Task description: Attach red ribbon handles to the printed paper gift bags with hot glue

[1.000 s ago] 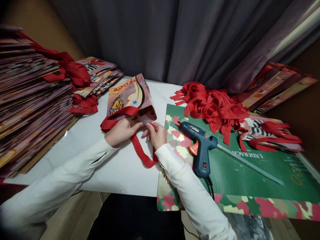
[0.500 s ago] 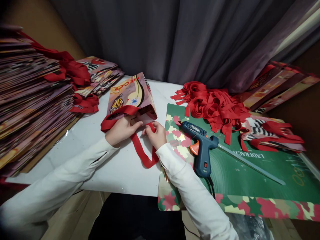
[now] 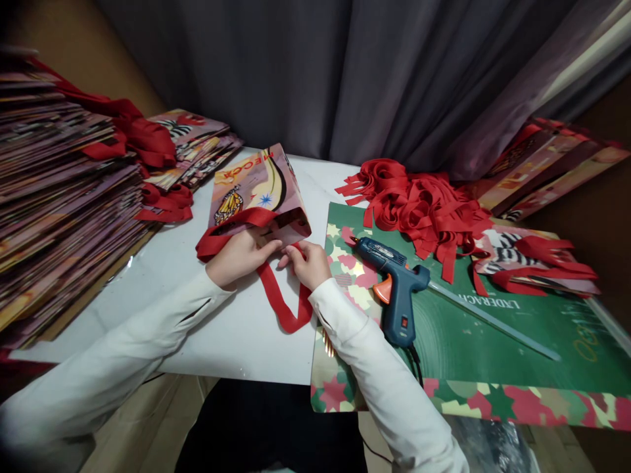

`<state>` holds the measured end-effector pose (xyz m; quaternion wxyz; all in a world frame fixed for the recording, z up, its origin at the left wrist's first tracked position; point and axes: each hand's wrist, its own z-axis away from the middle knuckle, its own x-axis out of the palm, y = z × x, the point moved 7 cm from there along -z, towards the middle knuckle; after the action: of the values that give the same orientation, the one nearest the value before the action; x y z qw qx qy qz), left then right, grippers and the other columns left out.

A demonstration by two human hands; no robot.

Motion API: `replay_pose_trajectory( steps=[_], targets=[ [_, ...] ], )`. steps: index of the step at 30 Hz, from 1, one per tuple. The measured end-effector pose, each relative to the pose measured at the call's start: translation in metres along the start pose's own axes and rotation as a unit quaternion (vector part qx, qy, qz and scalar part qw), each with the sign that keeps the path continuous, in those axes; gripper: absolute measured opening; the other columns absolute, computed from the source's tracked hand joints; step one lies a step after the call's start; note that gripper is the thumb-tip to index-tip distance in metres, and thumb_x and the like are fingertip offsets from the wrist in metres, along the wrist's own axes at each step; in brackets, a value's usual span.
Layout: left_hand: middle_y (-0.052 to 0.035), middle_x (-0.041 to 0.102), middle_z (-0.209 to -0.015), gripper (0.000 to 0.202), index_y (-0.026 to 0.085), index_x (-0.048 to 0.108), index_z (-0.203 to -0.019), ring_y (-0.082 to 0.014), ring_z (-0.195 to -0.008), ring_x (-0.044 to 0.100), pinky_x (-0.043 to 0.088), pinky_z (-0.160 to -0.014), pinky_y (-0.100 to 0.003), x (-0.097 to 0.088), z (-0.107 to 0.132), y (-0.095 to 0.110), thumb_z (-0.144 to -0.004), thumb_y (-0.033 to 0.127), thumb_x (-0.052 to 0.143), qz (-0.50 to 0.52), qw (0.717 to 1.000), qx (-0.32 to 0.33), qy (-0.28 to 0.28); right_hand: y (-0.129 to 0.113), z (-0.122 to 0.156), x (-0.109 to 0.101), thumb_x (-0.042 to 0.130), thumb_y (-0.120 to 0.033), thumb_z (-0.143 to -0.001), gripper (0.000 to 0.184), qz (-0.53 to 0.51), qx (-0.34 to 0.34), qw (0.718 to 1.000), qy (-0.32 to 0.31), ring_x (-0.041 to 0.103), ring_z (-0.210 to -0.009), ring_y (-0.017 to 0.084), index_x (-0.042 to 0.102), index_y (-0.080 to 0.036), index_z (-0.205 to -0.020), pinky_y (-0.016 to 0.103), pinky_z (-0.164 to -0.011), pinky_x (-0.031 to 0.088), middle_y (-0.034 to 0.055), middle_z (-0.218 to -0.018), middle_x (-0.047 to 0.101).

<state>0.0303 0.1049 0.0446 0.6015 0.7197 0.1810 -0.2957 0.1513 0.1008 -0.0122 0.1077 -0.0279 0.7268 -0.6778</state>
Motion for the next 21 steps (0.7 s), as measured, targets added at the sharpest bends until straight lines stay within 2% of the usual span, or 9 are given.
replay_pose_trajectory(
  steps=[3,5,10,14,16,18,20,21],
  targets=[
    [-0.0001,0.061,-0.069,0.010,0.017,0.053,-0.080,-0.0159,-0.064,0.058,0.045,-0.062,-0.025,-0.001,-0.001,0.001,-0.081,0.027,0.051,0.006,1.000,0.012,0.002,0.000,-0.001,0.000,0.057,-0.055,-0.082,0.040,-0.046,0.013,0.999,-0.002,0.044,-0.038,0.008,0.056,-0.019,-0.064,0.022,-0.041,0.038,0.0034,-0.061,0.071],
    [-0.0009,0.061,-0.071,0.011,0.017,0.053,-0.082,-0.0166,-0.066,0.059,0.044,-0.062,-0.026,-0.004,-0.001,0.000,-0.082,0.028,0.050,-0.002,1.000,0.018,0.017,-0.003,-0.002,0.002,0.059,-0.059,-0.078,0.043,-0.083,0.014,0.996,-0.025,0.045,-0.038,0.008,0.058,-0.019,-0.065,0.023,-0.042,0.041,0.0034,-0.061,0.071],
    [0.0001,0.057,-0.065,0.006,0.018,0.053,-0.080,-0.0168,-0.064,0.058,0.044,-0.061,-0.026,-0.001,-0.002,-0.001,-0.082,0.024,0.050,-0.049,0.998,0.033,0.007,-0.009,-0.004,0.008,0.065,-0.064,-0.070,0.046,-0.116,0.029,0.988,-0.095,0.052,-0.042,0.011,0.064,-0.018,-0.067,0.025,-0.051,0.048,-0.0023,-0.044,0.059],
    [-0.0003,0.055,-0.061,0.011,0.020,0.051,-0.073,-0.0180,-0.064,0.059,0.048,-0.067,-0.028,0.009,0.001,-0.002,-0.084,0.022,0.047,-0.064,0.997,0.042,-0.018,0.003,-0.006,0.007,0.067,-0.064,-0.067,0.048,-0.099,0.048,0.990,-0.088,0.058,-0.047,0.013,0.064,-0.016,-0.062,0.030,-0.057,0.053,0.0034,-0.053,0.064],
    [-0.0028,0.059,-0.067,0.010,0.019,0.052,-0.076,-0.0207,-0.070,0.062,0.050,-0.073,-0.031,0.012,0.001,-0.003,-0.084,0.022,0.046,-0.068,0.996,0.044,-0.020,0.007,-0.007,-0.001,0.070,-0.059,-0.066,0.045,-0.066,0.043,0.996,-0.037,0.063,-0.058,0.017,0.065,-0.014,-0.074,0.034,-0.063,0.056,0.0076,-0.068,0.069],
    [-0.0070,0.064,-0.078,0.010,0.018,0.055,-0.083,-0.0238,-0.081,0.065,0.051,-0.081,-0.036,0.014,-0.001,-0.004,-0.084,0.022,0.046,-0.067,0.996,0.050,-0.022,-0.001,-0.006,-0.020,0.073,-0.048,-0.067,0.048,0.028,-0.012,0.996,0.078,0.066,-0.082,0.023,0.063,-0.014,-0.099,0.040,-0.078,0.055,0.0131,-0.094,0.070],
    [-0.0101,0.067,-0.091,0.014,0.016,0.058,-0.090,-0.0255,-0.096,0.064,0.050,-0.092,-0.038,0.018,-0.004,-0.003,-0.083,0.021,0.047,-0.062,0.996,0.062,-0.027,-0.027,-0.002,-0.033,0.073,-0.033,-0.070,0.062,0.174,-0.104,0.963,0.180,0.057,-0.112,0.028,0.053,-0.014,-0.125,0.046,-0.096,0.047,0.0183,-0.125,0.059],
    [-0.0104,0.068,-0.096,0.016,0.016,0.059,-0.093,-0.0256,-0.103,0.063,0.048,-0.097,-0.039,0.019,-0.005,-0.002,-0.082,0.020,0.049,-0.059,0.995,0.069,-0.029,-0.041,-0.001,-0.033,0.071,-0.026,-0.071,0.067,0.250,-0.148,0.936,0.198,0.049,-0.122,0.030,0.047,-0.015,-0.133,0.048,-0.103,0.041,0.0194,-0.136,0.050]
  ],
)
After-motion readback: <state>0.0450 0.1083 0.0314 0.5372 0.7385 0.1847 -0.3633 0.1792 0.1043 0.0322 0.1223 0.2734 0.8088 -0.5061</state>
